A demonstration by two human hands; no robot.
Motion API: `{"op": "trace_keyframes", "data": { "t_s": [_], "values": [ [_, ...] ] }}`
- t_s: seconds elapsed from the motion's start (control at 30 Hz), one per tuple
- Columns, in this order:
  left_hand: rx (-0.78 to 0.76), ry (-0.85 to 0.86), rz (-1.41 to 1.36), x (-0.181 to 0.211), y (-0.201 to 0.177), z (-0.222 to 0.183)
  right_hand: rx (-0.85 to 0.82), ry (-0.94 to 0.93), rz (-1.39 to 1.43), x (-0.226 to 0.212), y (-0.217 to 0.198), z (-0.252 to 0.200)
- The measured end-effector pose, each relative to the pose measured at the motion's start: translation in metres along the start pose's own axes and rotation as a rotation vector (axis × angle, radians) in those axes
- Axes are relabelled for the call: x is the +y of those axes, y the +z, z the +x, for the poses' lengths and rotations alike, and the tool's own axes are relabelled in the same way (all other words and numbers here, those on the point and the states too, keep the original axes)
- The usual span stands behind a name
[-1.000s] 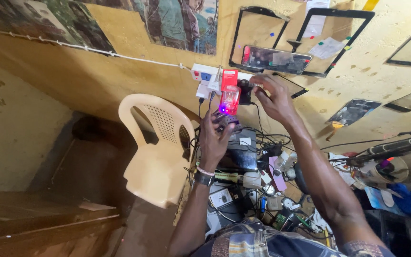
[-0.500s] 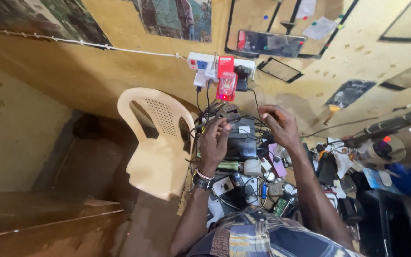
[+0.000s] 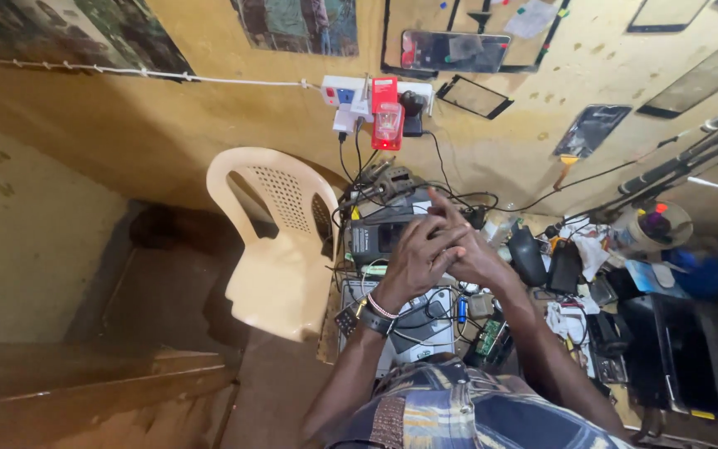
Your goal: Disassembling an electronic speaker to inspect the internal circuit board using a screwdriver.
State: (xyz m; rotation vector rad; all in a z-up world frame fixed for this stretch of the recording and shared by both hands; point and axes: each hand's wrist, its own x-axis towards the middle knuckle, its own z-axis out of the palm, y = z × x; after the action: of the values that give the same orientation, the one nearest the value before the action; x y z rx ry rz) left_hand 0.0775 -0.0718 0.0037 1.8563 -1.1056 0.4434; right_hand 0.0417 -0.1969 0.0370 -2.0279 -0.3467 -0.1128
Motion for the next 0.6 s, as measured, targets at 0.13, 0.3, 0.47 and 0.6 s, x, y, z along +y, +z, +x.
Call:
{"op": "trace_keyframes", "data": {
  "t_s": [0.13,0.3,0.47,0.6],
  "values": [
    [0.079,-0.012,-0.014,0.018,-0.001,-0.008,0.019,-0.014,-0.021,0.002,-0.002,-0.007],
    [0.219,-0.020,0.027,0.052,0.001,-0.020,0.087,-0.321,-0.043,0.030,0.005,-0.022],
    [0.306,-0.106,0.043,0.046,0.011,-0.063,0.274,-0.191,-0.038,0.047,-0.021,-0.036],
    [0.338,-0.431,-0.035,0.059,-0.009,-0.099,0.418,-0.079,0.103,0.024,-0.049,-0.068]
  ]
}}
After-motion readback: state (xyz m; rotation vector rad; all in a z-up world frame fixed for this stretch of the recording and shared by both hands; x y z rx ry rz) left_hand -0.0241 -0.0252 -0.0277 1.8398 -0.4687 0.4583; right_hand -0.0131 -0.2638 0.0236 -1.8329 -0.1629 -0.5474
